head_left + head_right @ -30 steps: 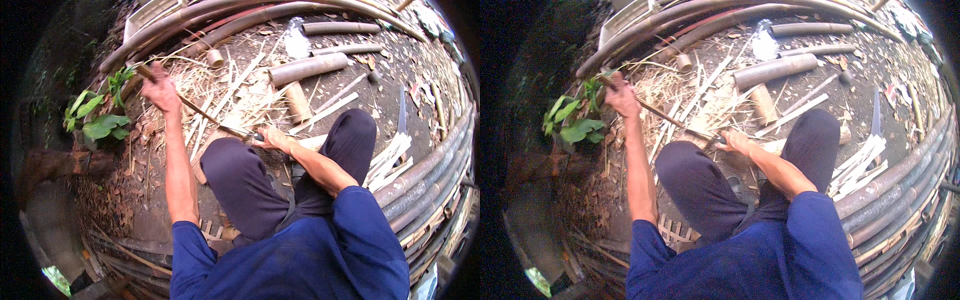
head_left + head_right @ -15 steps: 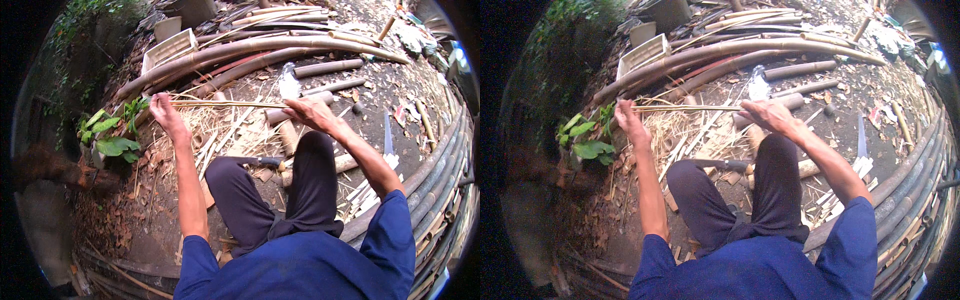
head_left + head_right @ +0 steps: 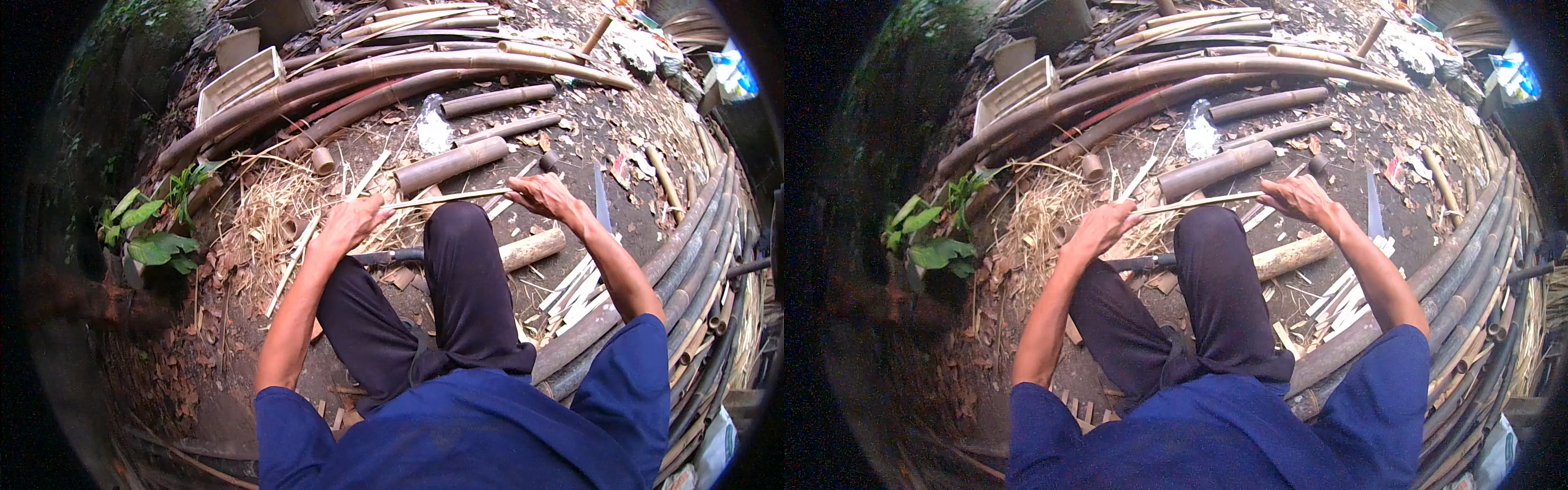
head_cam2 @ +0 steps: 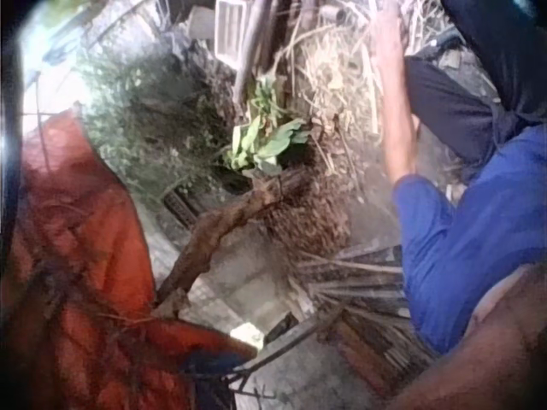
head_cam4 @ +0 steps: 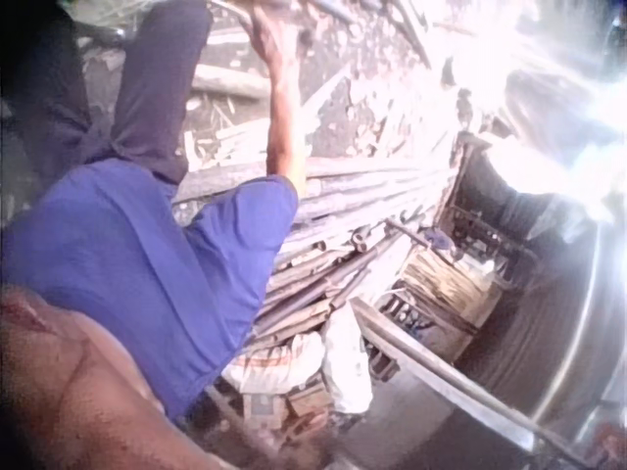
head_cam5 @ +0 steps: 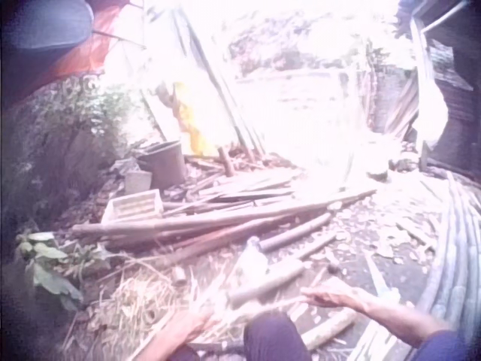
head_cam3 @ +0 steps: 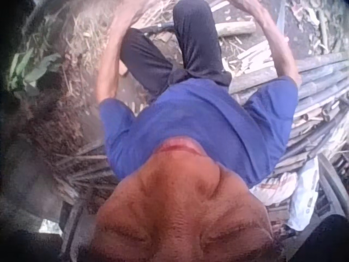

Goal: The person sits on the ground and uses a machete to split bamboo strips into thinner pieces. They repeatedly pick up bamboo strips, position them on a wooden block, and strike them with the machete to create thinner slivers.

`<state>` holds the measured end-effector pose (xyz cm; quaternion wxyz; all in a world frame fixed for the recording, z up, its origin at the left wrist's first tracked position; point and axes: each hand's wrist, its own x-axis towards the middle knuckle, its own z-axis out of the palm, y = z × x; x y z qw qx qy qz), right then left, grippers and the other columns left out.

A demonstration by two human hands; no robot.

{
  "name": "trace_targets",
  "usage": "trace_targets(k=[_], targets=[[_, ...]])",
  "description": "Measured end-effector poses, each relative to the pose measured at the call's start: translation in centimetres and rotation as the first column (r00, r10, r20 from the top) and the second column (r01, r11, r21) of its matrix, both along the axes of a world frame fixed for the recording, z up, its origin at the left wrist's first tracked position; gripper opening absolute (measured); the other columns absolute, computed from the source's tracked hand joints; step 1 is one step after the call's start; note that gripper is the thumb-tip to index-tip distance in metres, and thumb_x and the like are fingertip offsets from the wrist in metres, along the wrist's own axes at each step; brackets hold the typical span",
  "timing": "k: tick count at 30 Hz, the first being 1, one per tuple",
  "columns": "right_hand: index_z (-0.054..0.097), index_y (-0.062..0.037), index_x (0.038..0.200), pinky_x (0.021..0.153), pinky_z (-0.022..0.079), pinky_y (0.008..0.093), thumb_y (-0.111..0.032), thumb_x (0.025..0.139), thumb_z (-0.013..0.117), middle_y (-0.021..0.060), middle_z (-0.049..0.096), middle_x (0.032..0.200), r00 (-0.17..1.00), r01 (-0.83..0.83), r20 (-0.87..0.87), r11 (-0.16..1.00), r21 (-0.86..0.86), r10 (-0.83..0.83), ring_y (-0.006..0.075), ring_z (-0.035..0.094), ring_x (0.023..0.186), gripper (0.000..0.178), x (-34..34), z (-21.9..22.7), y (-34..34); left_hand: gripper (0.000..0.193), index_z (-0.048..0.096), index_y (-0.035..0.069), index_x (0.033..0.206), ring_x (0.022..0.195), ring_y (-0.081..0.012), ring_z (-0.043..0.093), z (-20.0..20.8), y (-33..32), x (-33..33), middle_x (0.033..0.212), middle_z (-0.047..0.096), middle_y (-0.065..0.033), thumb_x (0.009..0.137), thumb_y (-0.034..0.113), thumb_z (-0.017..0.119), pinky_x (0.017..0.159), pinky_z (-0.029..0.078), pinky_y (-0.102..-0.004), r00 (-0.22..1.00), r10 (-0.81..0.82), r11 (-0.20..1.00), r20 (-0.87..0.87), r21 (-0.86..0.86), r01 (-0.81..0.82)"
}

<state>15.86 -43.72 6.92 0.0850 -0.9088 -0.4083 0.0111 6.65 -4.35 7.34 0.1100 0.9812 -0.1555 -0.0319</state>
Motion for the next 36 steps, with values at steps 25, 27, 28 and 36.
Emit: trace_targets(k=[25, 27, 28, 36], targets=[[0.052, -0.0129, 0.097, 0.061, 0.051, 0.0519, -0.045, 0.101, 0.038, 0.0185, 0.066, 0.075, 0.936, 0.346, 0.064, 0.938, 0.01, -0.346, 0.0398, 0.066, 0.074, 0.035, -3.5, -4.1, -0.3, 0.038, 0.057, 0.004, 0.088, 0.07, -0.0416, 0.064, -4.4, -4.7, -3.1, 0.069, 0.063, -0.0208, 0.099, 0.039, 0.045, 0.063, 0.049, -0.0519, 0.93, 0.241, 0.971, 0.276, -0.061, -0.233], [0.054, -0.0148, 0.097, 0.059, 0.051, 0.0521, -0.046, 0.1, 0.039, 0.0201, 0.066, 0.075, 0.904, 0.424, 0.048, 0.905, 0.022, -0.424, 0.0406, 0.066, 0.073, 0.035, -4.6, -4.1, 0.4, 0.036, 0.057, 0.004, 0.088, 0.074, -0.0419, 0.065, -4.1, -5.1, -3.3, 0.074, 0.064, -0.0223, 0.098, 0.038, 0.047, 0.064, 0.049, -0.0522, 0.93, 0.308, 0.951, 0.201, -0.069, -0.3], [0.054, -0.0153, 0.097, 0.059, 0.051, 0.0523, -0.047, 0.1, 0.04, 0.0204, 0.066, 0.075, 0.887, 0.459, 0.036, 0.888, 0.02, -0.46, 0.0408, 0.066, 0.073, 0.035, -5.1, -4.0, 0.9, 0.036, 0.057, 0.004, 0.089, 0.075, -0.0421, 0.065, -4.3, -5.3, -3.5, 0.076, 0.065, -0.0225, 0.098, 0.038, 0.048, 0.065, 0.049, -0.0525, 0.923, 0.343, 0.939, 0.176, -0.055, -0.338], [0.057, -0.0142, 0.092, 0.054, 0.05, 0.0517, -0.05, 0.098, 0.043, 0.0171, 0.067, 0.07, 0.738, 0.671, 0.005, 0.733, 0.111, -0.675, 0.0382, 0.068, 0.068, 0.038, -9.1, -4.5, 2.5, 0.039, 0.06, 0.006, 0.094, 0.076, -0.0412, 0.064, -5.8, -6.5, -3.9, 0.083, 0.065, -0.0196, 0.099, 0.04, 0.043, 0.068, 0.048, -0.0527, 0.9, 0.397, 0.918, 0.179, -0.047, -0.395]])
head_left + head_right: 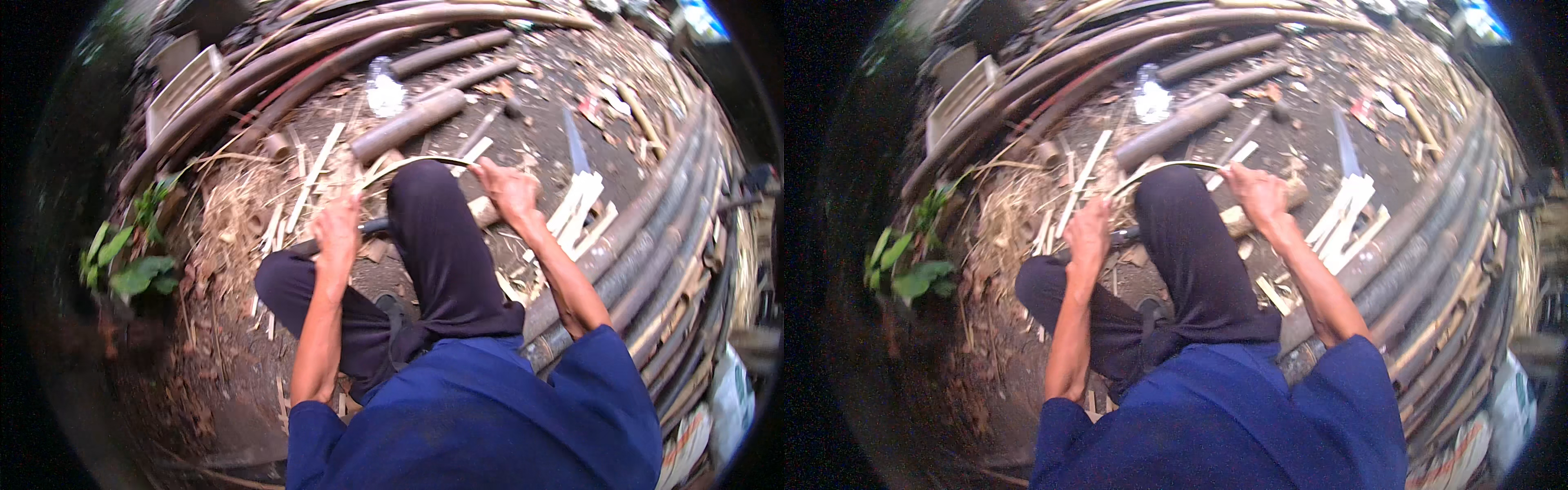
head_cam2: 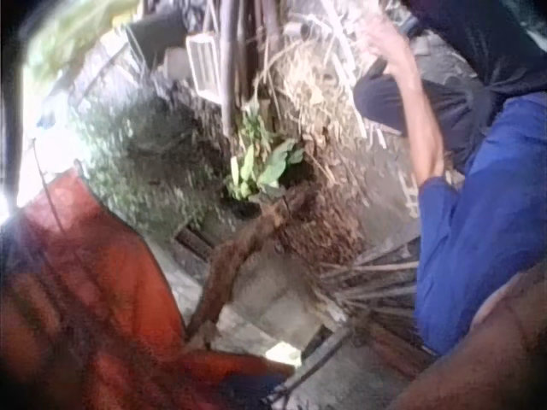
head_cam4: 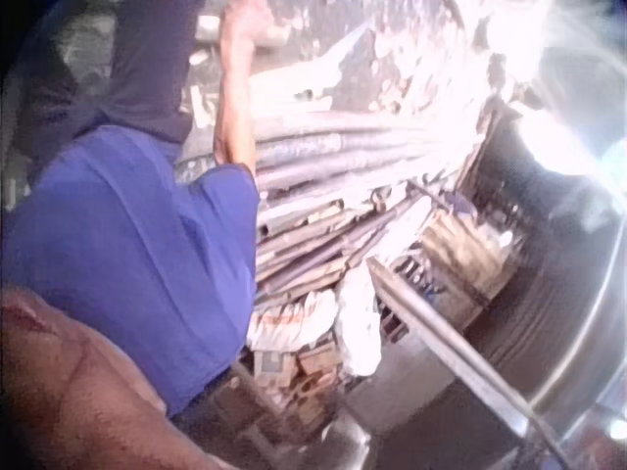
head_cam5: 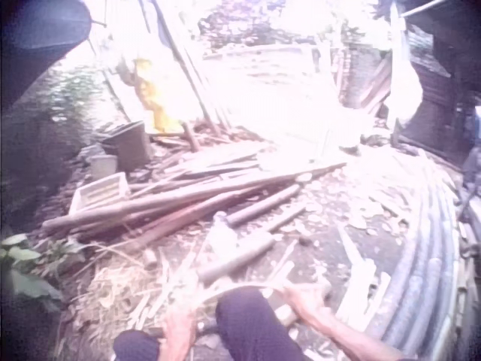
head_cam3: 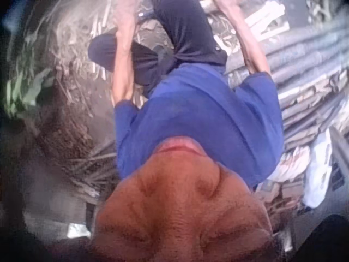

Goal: The person sits on the ground and uses a machete to split bamboo strips into thinner pieces. They repeatedly pick up bamboo strips, position them on a wooden block, and strike them with the machete to create thinner slivers.

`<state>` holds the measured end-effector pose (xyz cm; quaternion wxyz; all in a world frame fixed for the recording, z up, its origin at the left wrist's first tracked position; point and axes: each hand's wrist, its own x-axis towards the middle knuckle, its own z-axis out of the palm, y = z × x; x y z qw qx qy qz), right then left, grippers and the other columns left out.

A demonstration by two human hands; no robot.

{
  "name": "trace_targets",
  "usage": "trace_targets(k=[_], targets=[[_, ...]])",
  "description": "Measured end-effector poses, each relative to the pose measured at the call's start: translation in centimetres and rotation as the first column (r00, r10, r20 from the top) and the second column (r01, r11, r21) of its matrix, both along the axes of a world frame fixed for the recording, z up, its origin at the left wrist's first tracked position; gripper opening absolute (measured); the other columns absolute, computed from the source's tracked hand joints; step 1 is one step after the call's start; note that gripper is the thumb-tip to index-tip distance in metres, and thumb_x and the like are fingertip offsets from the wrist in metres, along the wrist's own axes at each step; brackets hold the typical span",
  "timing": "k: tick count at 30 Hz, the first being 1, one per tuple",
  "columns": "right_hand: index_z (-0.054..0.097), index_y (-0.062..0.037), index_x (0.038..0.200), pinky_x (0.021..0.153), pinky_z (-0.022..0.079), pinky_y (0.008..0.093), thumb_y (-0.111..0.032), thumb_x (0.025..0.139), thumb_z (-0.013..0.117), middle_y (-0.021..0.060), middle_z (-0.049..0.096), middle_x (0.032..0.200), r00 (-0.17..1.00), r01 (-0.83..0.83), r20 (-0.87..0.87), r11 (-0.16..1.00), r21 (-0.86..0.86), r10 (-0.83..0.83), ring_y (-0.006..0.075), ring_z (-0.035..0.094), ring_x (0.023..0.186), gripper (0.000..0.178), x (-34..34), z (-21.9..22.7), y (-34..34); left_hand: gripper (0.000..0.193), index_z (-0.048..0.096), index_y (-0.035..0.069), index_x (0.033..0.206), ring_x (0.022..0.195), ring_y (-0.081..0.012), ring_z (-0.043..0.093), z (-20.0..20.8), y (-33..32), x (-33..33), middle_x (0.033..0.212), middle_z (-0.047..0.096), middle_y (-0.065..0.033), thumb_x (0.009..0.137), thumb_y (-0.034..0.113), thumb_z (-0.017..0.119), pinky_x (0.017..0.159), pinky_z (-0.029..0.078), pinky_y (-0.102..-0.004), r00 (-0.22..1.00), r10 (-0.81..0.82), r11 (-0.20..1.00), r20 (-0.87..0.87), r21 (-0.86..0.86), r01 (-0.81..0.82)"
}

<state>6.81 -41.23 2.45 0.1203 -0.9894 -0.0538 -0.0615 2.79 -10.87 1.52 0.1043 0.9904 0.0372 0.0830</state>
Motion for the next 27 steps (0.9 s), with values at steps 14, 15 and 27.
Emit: trace_targets(k=[14, 15, 27], targets=[[0.055, -0.0044, 0.095, 0.055, 0.045, 0.0428, -0.038, 0.102, 0.042, 0.0131, 0.053, 0.068, 0.913, 0.403, -0.193, 0.72, 0.565, -0.359, 0.0244, 0.056, 0.063, 0.036, -6.5, -10.5, -8.0, 0.044, 0.051, 0.005, 0.136, 0.121, -0.0268, 0.055, 8.8, 11.2, 3.8, 0.131, 0.056, -0.0185, 0.098, 0.028, 0.054, 0.103, 0.042, -0.0378, 0.974, -0.168, 0.875, 0.154, -0.431, 0.22], [0.055, -0.0024, 0.096, 0.055, 0.043, 0.0427, -0.036, 0.101, 0.043, 0.0121, 0.051, 0.067, 0.837, 0.491, -0.17, 0.576, 0.654, -0.521, 0.0218, 0.052, 0.061, 0.036, -7.9, -12.3, -7.8, 0.044, 0.051, 0.005, 0.136, 0.116, -0.0256, 0.058, 8.6, 13.7, 2.6, 0.129, 0.058, -0.0174, 0.099, 0.027, 0.054, 0.099, 0.045, -0.0374, 0.983, -0.135, 0.859, 0.127, -0.48, 0.18], [0.046, 0.0069, 0.125, 0.088, 0.045, 0.0521, -0.027, 0.089, 0.052, 0.0317, 0.062, 0.102, 0.564, 0.813, -0.016, 0.552, 0.184, -0.826, 0.0442, 0.061, 0.099, 0.05, -10.2, -25.6, -18.4, 0.034, 0.058, -0.002, 0.122, 0.098, -0.0211, 0.061, -9.3, 26.5, -10.1, 0.112, 0.065, -0.0096, 0.098, 0.02, 0.052, 0.089, 0.047, -0.032, 0.922, 0.072, 0.57, -0.381, -0.743, -0.352]])
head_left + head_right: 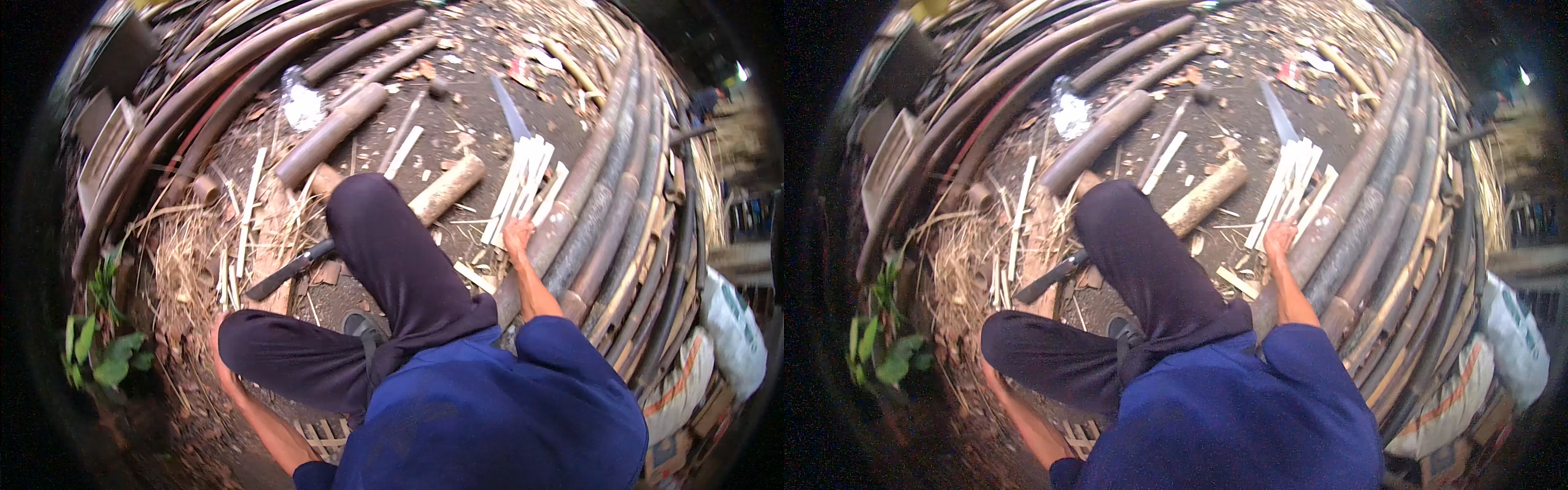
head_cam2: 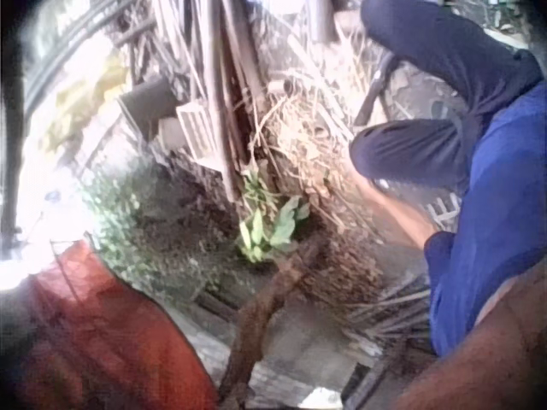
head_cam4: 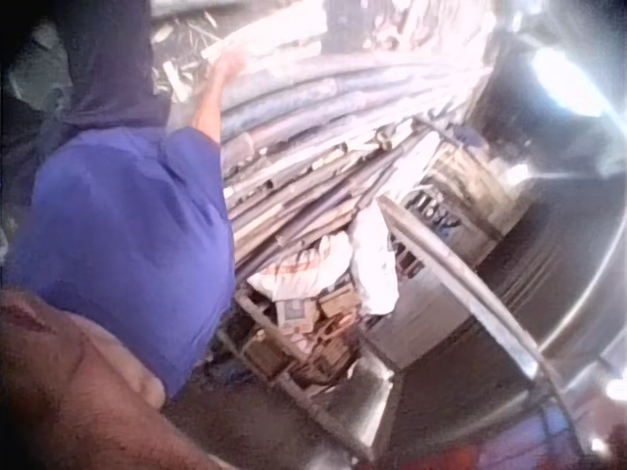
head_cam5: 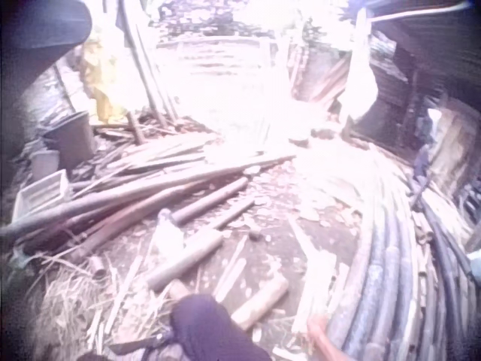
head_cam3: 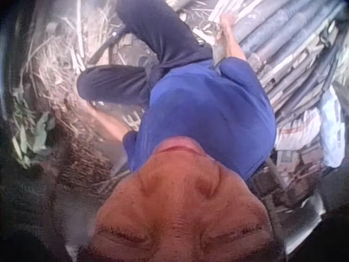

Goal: The person sits on the ground and uses a machete to split bamboo strips into thinner pieces. They repeatedly pick up bamboo strips, position them on a wooden block, and strike them with the machete to create thinner slivers.

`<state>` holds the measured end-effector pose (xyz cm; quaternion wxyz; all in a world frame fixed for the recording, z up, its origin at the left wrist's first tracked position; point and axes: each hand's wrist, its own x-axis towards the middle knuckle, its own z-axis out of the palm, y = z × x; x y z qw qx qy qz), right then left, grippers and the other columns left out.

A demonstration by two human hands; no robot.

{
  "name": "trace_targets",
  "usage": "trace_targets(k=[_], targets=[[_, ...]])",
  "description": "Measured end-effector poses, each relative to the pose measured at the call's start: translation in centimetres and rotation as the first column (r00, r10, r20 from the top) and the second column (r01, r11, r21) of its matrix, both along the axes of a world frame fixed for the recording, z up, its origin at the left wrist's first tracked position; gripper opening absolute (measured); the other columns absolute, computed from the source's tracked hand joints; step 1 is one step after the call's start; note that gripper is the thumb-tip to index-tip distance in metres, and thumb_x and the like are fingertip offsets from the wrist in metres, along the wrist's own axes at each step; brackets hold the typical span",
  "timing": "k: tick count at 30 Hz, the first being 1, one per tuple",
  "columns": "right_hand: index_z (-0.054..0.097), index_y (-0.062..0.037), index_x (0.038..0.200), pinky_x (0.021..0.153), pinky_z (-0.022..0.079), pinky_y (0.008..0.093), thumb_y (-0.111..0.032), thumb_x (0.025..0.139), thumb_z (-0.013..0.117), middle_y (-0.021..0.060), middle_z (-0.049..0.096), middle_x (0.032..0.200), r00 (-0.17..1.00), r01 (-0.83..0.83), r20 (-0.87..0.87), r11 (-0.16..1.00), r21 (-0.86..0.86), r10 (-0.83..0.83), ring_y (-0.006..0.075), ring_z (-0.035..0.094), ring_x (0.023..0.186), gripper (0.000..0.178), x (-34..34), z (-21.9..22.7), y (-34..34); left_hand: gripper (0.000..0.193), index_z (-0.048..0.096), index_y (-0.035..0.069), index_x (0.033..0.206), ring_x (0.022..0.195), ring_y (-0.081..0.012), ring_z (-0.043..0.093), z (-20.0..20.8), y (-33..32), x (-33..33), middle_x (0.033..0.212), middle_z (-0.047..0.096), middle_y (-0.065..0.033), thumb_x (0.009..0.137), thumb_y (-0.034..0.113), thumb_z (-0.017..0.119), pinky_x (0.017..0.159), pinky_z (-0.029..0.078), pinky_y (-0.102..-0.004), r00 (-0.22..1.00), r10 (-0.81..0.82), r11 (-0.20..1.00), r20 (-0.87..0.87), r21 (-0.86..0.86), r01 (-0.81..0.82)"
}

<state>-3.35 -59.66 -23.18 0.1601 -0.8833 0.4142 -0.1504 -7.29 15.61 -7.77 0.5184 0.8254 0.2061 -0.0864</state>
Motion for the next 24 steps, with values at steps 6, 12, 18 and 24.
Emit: trace_targets(k=[6, 12, 18, 24], targets=[[0.059, -0.0007, 0.118, 0.083, 0.048, 0.0345, -0.025, 0.1, 0.05, 0.0136, 0.063, 0.106, 0.687, -0.479, 0.602, 0.877, -0.044, 0.406, 0.0223, 0.059, 0.092, 0.031, 12.6, 16.5, 9.3, 0.053, 0.056, -0.001, 0.127, 0.108, -0.0242, 0.059, -6.8, 3.2, -9.9, 0.122, 0.061, -0.0127, 0.096, 0.04, 0.048, 0.093, 0.045, -0.0362, 0.676, 0.693, 0.716, -0.25, 0.13, -0.686], [0.063, -0.0031, 0.107, 0.07, 0.044, 0.0275, -0.02, 0.101, 0.048, 0.003, 0.06, 0.085, 0.418, -0.901, 0.536, 0.258, 0.349, 0.734, 0.0124, 0.053, 0.078, 0.023, 15.2, 27.4, 32.2, 0.034, 0.064, 0.0, 0.109, 0.094, -0.036, 0.065, -6.9, -2.5, -1.3, 0.103, 0.066, -0.0219, 0.087, 0.025, 0.063, 0.083, 0.05, -0.0428, 0.954, 0.248, 0.886, 0.17, 0.359, -0.294], [0.05, -0.0086, 0.127, 0.084, 0.048, 0.0487, -0.031, 0.08, 0.07, 0.0172, 0.056, 0.11, -0.156, -0.983, -0.25, -0.124, 0.139, 0.956, 0.0358, 0.055, 0.106, 0.056, 11.4, 5.5, 40.0, 0.028, 0.061, 0.001, 0.108, 0.102, -0.0413, 0.059, -12.4, 1.6, -1.4, 0.11, 0.061, -0.0223, 0.084, 0.016, 0.059, 0.089, 0.045, -0.052, 0.883, 0.456, 0.625, 0.113, 0.666, -0.408], [0.051, -0.0086, 0.123, 0.078, 0.047, 0.0475, -0.023, 0.076, 0.073, 0.0193, 0.054, 0.108, -0.191, -0.976, -0.261, -0.156, 0.15, 0.946, 0.0373, 0.054, 0.103, 0.054, 11.9, 0.5, 37.0, 0.03, 0.062, 0.004, 0.109, 0.102, -0.0393, 0.061, -14.2, 4.4, -4.2, 0.106, 0.065, -0.0215, 0.086, 0.023, 0.055, 0.087, 0.044, -0.0545, 0.804, 0.514, 0.716, -0.298, 0.666, -0.21]])
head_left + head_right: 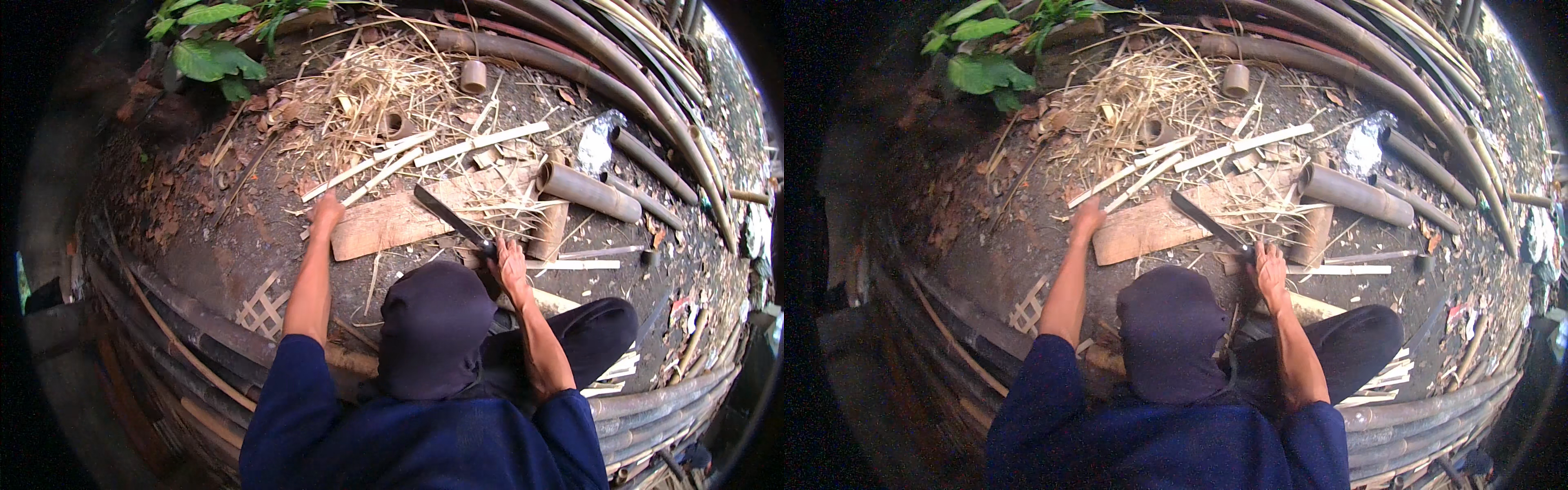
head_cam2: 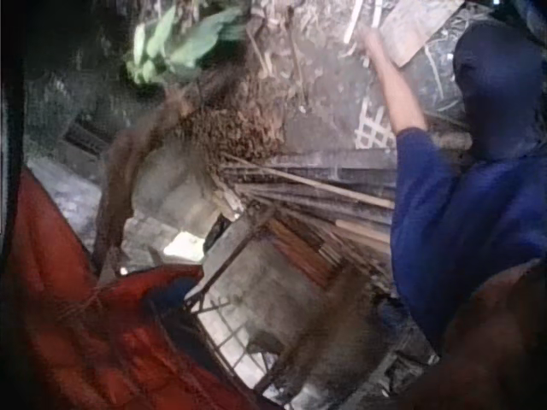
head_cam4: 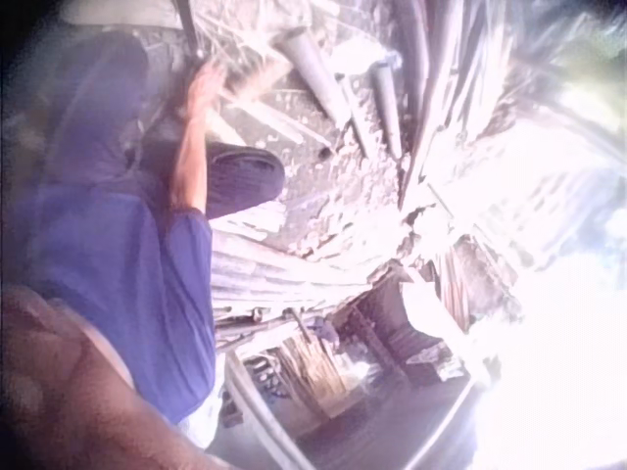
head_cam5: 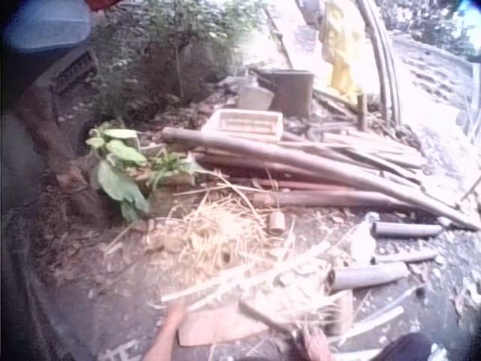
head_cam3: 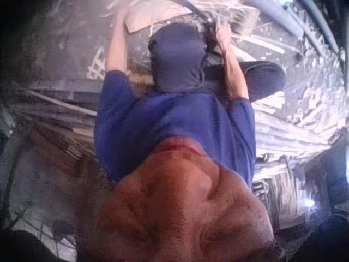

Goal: The person sits on the ground and uses a machete to split bamboo strips into thinner pieces. They repeatedly pick up bamboo strips, position them on a wooden block, and strike them with the machete to create thinner slivers.

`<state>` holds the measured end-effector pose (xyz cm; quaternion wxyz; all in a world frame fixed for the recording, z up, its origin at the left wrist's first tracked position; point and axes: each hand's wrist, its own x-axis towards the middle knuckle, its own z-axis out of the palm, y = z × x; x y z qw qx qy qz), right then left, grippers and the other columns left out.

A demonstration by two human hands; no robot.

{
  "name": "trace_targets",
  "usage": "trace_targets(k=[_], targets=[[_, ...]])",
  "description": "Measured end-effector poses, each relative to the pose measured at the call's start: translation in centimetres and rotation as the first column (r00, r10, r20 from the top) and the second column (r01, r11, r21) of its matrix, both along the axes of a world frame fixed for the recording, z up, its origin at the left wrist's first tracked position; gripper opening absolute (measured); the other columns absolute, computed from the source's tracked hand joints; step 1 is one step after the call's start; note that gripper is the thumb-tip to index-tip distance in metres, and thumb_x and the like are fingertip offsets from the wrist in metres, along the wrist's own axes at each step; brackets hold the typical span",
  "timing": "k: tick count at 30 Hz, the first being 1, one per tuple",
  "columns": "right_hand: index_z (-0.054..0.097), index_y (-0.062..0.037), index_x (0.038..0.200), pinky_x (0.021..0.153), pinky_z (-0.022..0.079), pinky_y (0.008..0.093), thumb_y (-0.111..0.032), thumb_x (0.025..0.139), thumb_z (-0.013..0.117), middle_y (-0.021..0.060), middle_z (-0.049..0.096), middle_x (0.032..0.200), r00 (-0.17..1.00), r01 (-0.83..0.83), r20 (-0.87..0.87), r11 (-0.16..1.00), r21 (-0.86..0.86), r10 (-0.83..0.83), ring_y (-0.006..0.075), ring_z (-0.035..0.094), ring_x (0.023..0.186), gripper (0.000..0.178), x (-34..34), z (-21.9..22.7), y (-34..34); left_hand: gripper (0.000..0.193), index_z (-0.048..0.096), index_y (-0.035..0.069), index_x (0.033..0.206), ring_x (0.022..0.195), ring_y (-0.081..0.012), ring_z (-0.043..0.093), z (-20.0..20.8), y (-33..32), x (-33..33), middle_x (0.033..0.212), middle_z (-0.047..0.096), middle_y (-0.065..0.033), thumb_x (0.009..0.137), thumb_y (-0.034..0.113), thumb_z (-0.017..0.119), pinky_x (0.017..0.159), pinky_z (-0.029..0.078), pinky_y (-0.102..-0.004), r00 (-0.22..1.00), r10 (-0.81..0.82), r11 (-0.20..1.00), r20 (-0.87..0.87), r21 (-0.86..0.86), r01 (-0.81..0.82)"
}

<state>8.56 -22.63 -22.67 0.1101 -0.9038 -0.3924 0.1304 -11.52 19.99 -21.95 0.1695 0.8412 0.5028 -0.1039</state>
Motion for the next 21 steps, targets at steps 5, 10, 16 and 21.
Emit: trace_targets(k=[5, 10, 16, 21], targets=[[0.044, -0.0072, 0.117, 0.073, 0.049, 0.0518, -0.024, 0.075, 0.074, 0.022, 0.061, 0.093, 0.985, -0.022, -0.171, 0.996, 0.083, 0.036, 0.0425, 0.061, 0.087, 0.054, -0.8, 5.3, 2.5, 0.056, 0.06, 0.0, 0.119, 0.11, -0.0392, 0.058, -2.9, 3.2, -5.4, 0.115, 0.062, -0.0261, 0.091, 0.048, 0.049, 0.09, 0.045, -0.0454, 0.969, -0.072, 0.947, 0.237, -0.289, 0.141], [0.04, -0.0079, 0.11, 0.064, 0.051, 0.0547, -0.032, 0.082, 0.068, 0.0241, 0.066, 0.079, 0.932, 0.123, -0.336, 0.991, -0.059, -0.135, 0.0455, 0.065, 0.073, 0.045, -3.1, 8.5, 3.1, 0.083, 0.05, -0.011, 0.129, 0.125, -0.0419, 0.049, 0.0, -0.6, -2.2, 0.129, 0.054, -0.0302, 0.092, 0.063, 0.041, 0.104, 0.037, -0.0431, 0.98, 0.091, 0.925, 0.175, -0.381, -0.018], [0.045, -0.0083, 0.113, 0.07, 0.049, 0.0537, -0.028, 0.081, 0.069, 0.0256, 0.065, 0.082, 0.818, 0.418, -0.476, 0.902, 0.108, -0.322, 0.0457, 0.064, 0.081, 0.045, -6.7, 8.9, 2.5, 0.087, 0.051, -0.01, 0.131, 0.123, -0.032, 0.05, 1.0, -1.4, -2.7, 0.133, 0.053, -0.023, 0.086, 0.065, 0.051, 0.101, 0.038, -0.0437, 0.965, 0.262, 0.703, -0.022, -0.68, -0.207], [0.047, -0.0063, 0.112, 0.069, 0.049, 0.0561, -0.023, 0.081, 0.065, 0.0257, 0.065, 0.082, 0.823, 0.393, -0.496, 0.908, 0.144, -0.277, 0.047, 0.063, 0.081, 0.039, -8.2, 9.4, 2.5, 0.083, 0.057, -0.009, 0.124, 0.114, -0.0317, 0.057, -2.9, 1.5, -5.5, 0.124, 0.059, -0.0233, 0.088, 0.066, 0.049, 0.095, 0.043, -0.0439, 0.97, 0.241, 0.721, 0.022, -0.673, -0.164]])
